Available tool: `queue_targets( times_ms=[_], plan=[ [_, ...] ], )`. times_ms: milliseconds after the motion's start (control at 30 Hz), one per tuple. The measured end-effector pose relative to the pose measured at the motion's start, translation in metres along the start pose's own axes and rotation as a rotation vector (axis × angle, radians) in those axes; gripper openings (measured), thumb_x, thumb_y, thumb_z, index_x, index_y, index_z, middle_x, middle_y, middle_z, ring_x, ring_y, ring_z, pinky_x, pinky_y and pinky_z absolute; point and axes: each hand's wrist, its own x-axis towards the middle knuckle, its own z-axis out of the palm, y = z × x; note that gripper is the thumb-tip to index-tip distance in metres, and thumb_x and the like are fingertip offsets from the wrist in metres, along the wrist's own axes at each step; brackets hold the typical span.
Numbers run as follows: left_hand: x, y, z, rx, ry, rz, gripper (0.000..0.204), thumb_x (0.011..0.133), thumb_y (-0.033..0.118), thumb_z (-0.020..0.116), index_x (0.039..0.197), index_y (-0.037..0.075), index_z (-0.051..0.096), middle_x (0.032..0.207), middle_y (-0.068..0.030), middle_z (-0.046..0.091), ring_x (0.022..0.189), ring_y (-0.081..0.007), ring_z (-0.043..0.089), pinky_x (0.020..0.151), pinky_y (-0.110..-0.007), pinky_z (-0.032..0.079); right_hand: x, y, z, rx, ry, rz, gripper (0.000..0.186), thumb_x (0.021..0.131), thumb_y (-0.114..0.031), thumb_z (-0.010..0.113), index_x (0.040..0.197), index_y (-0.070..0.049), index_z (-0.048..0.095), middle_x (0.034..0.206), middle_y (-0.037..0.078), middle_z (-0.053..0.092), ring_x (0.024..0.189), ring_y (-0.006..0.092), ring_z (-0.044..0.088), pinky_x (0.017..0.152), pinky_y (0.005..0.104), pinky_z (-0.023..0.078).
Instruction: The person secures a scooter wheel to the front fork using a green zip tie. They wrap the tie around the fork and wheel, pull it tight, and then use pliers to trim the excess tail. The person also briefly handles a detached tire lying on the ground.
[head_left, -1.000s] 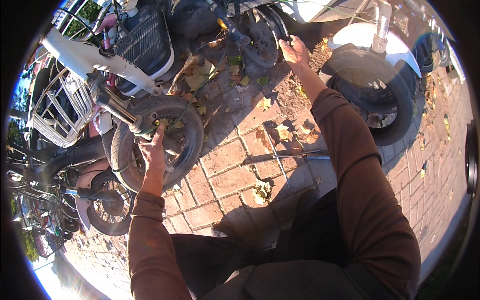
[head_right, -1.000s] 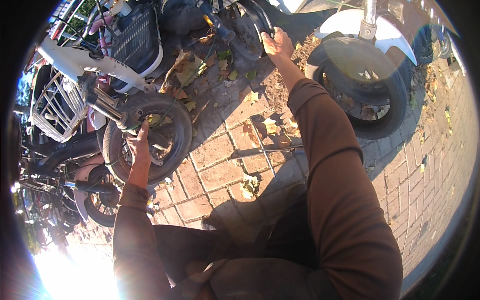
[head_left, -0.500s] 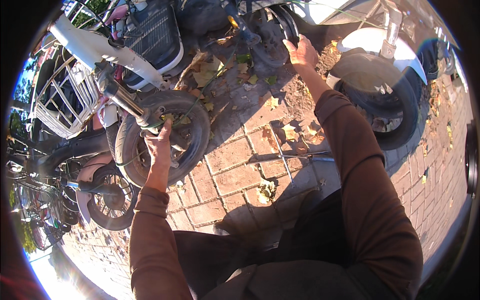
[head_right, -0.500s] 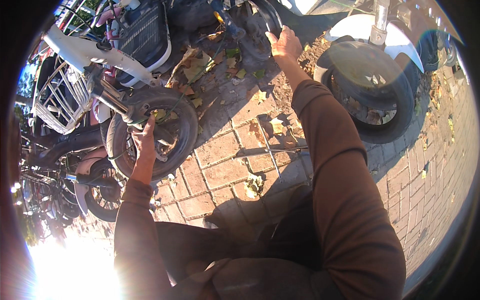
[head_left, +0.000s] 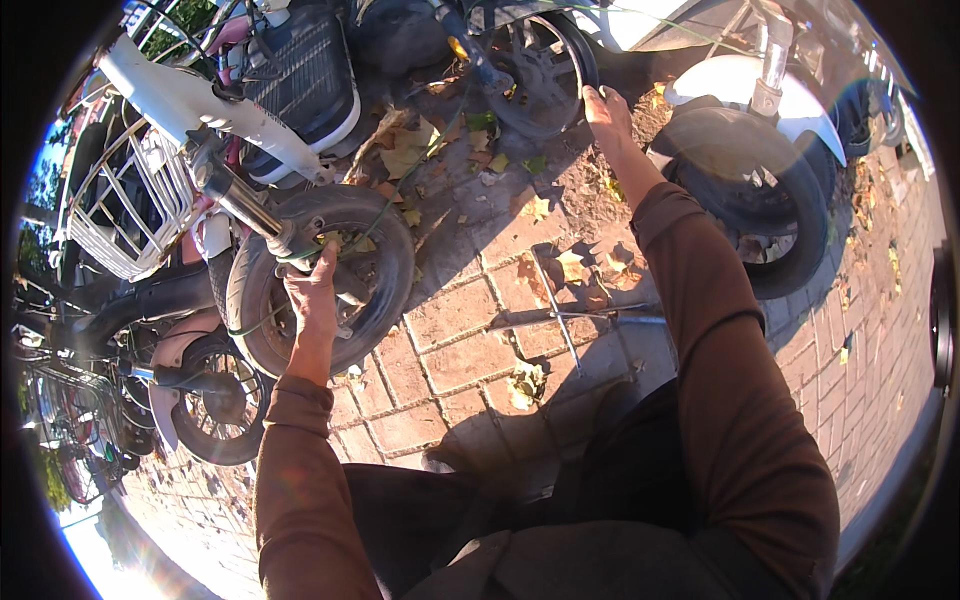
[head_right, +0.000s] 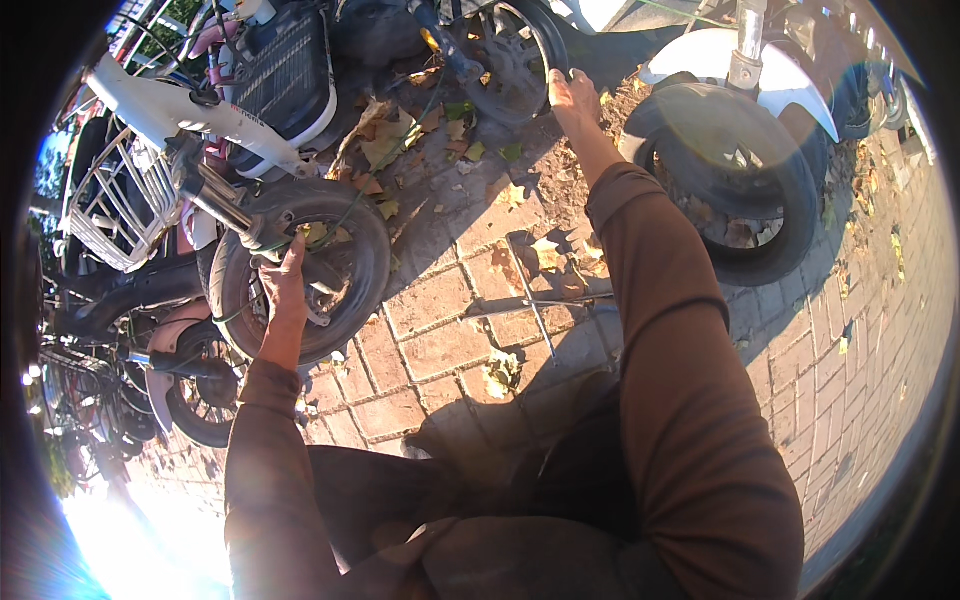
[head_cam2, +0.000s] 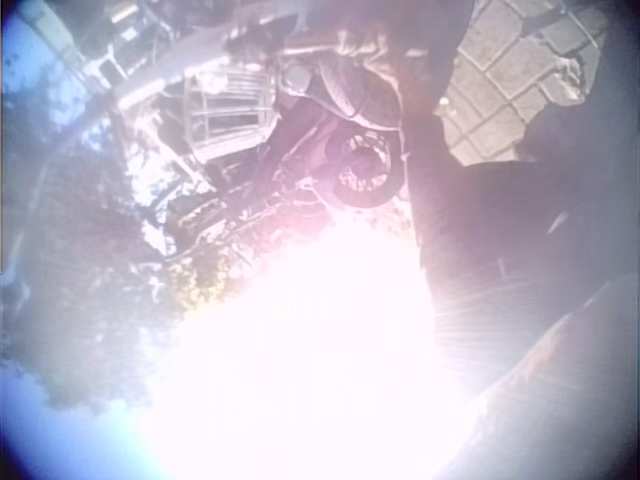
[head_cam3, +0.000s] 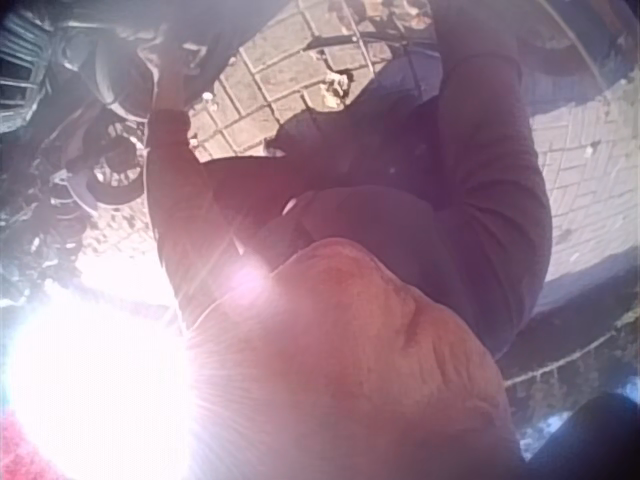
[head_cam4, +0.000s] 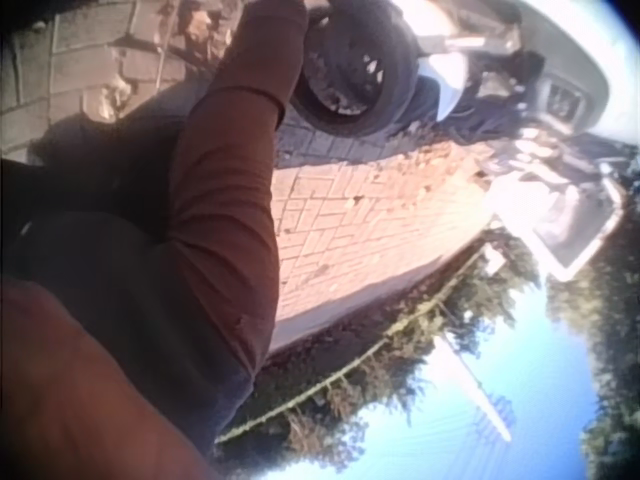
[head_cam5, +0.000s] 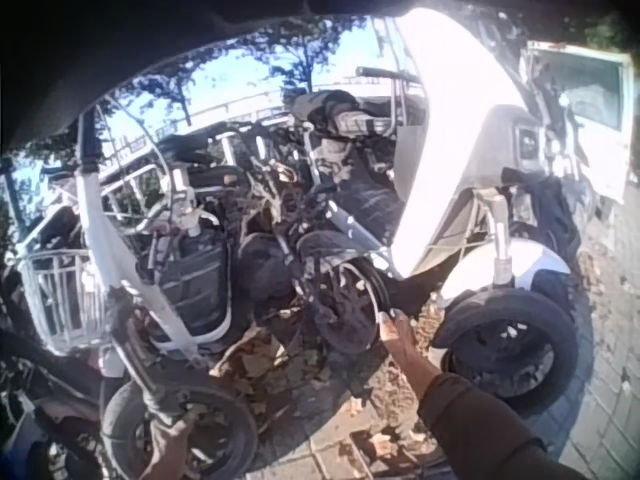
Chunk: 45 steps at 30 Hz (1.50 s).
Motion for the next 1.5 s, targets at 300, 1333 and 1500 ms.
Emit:
queue_targets(
  times_ms=[300,1333,1500],
  plan=[
    [-0.002,0.004,0.002,0.011,-0.015,0.042,0.043,0.087,0.014,0.077,0.125,0.004,0.06,0.116,-0.0037,0.065,0.103,-0.0155,0.059,0.096,-0.033,0.045,0.008,-0.013,-0.008,0.004,-0.178,-0.076,0.081,0.081,-0.057,0.068,0.138,-0.001,0.052,0.131,0.023,0.06,0.122,0.0385,0.058,0.103,0.0426,0.045],
    [-0.002,0.003,-0.004,0.141,0.008,-0.03,0.055,0.085,0.023,0.078,0.131,0.0,0.058,0.125,-0.0072,0.063,0.108,-0.0179,0.057,0.099,-0.035,0.043,0.024,-0.032,-0.004,-0.205,0.017,-0.287,0.079,0.083,-0.054,0.071,0.14,-0.003,0.049,0.129,0.023,0.059,0.121,0.0386,0.056,0.101,0.0441,0.046],
    [0.0,0.004,-0.002,0.225,0.011,0.017,0.054,0.085,0.024,0.078,0.129,-0.001,0.058,0.124,-0.0083,0.063,0.107,-0.0189,0.058,0.098,-0.036,0.043,0.011,-0.015,0.003,-0.114,0.173,-0.403,0.066,0.084,-0.044,0.072,0.134,-0.005,0.054,0.123,0.02,0.061,0.113,0.038,0.06,0.095,0.0442,0.049]
  ],
)
